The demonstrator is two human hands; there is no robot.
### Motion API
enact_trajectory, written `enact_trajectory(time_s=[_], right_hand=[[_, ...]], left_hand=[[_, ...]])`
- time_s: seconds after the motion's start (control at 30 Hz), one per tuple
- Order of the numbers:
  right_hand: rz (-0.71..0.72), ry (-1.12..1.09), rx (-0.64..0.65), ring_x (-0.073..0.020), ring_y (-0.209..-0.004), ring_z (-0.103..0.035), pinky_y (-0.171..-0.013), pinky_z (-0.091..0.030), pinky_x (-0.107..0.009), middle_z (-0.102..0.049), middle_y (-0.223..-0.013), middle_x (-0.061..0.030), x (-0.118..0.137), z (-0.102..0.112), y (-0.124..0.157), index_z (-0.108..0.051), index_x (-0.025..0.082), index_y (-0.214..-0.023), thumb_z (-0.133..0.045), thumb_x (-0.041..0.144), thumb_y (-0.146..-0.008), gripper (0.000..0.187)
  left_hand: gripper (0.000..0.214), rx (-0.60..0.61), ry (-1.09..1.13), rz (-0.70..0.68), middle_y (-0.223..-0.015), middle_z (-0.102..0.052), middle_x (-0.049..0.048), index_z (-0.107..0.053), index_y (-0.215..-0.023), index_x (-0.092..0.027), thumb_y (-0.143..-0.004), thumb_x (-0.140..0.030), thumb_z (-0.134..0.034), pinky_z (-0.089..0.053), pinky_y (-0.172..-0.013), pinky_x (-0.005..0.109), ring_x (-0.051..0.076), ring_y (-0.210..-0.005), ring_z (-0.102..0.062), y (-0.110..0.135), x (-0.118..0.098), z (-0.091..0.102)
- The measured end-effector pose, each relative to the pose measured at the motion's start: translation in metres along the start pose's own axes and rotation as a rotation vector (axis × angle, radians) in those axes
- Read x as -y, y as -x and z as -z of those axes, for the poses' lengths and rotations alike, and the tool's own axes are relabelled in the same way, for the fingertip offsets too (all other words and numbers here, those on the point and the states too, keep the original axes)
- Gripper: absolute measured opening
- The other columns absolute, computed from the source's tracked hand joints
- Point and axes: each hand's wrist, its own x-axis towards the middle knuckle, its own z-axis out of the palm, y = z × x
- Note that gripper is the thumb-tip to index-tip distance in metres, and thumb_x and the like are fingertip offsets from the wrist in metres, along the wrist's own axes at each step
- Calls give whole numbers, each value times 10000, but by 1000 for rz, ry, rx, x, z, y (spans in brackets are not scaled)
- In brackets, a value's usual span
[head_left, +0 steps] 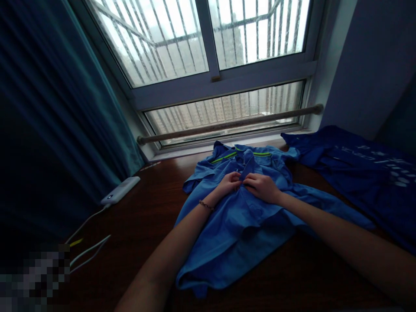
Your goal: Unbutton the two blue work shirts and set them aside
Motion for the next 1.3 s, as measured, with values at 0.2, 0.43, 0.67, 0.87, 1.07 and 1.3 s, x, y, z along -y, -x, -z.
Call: enact_trajectory(time_s=[0.2, 0.43, 0.67, 0.87, 1.07, 1.3], right_hand=[[1, 80, -15, -164, -829, -482, -685, -364, -260, -573, -844, -52, 2, -1, 1, -607, 178, -828, -397, 245, -863, 224], [-62, -11, -5, -154, -788, -494, -690, -364, -254, -573, -768, -34, -1, -6, -2, -581, 162, -715, -485, 205, -805, 139], [-188, -58, 10, -153, -793, -529, -673, -363, -245, -589, -781, -17, -1, -9, -3, -582, 178, -726, -540, 221, -774, 77], [-262, 25, -14, -149, -725, -541, -591, -357, -241, -563, -846, -37, 7, -4, 0, -558, 175, -858, -497, 286, -809, 136], [-201, 33, -53, -148, -716, -534, -547, -341, -230, -524, -968, -41, 10, -1, 2, -480, 243, -1099, -478, 266, -811, 289], [-437, -165, -418, -134, -595, -434, -578, -335, -248, -452, -664, -2, -20, -5, -4, -438, 185, -714, -476, 189, -747, 51]], left_hand=[[318, -119, -55, -60, -549, -537, -48, -498, -875, -120, -613, -222, -645, -352, -460, 175, 60, -448, -470, 4, -1, -8], [262, -270, -167, -165, -601, -588, -24, -508, -857, -143, -630, -196, -627, -397, -524, 179, 86, -539, -546, 8, 0, -18], [256, -313, -137, -163, -586, -584, -25, -521, -823, -146, -609, -208, -648, -368, -495, 171, 79, -508, -526, 12, -7, -22], [314, -286, -44, -113, -573, -568, -29, -548, -861, -127, -608, -275, -662, -318, -458, 171, 48, -444, -448, 11, -8, -21], [336, -227, 56, -28, -527, -538, -38, -569, -892, -112, -610, -275, -653, -284, -428, 175, 51, -426, -428, 12, -16, -18], [217, -150, -63, 103, -703, -624, 36, -529, -781, -127, -656, -289, -601, -360, -429, 194, 73, -445, -509, 17, -47, -28]])
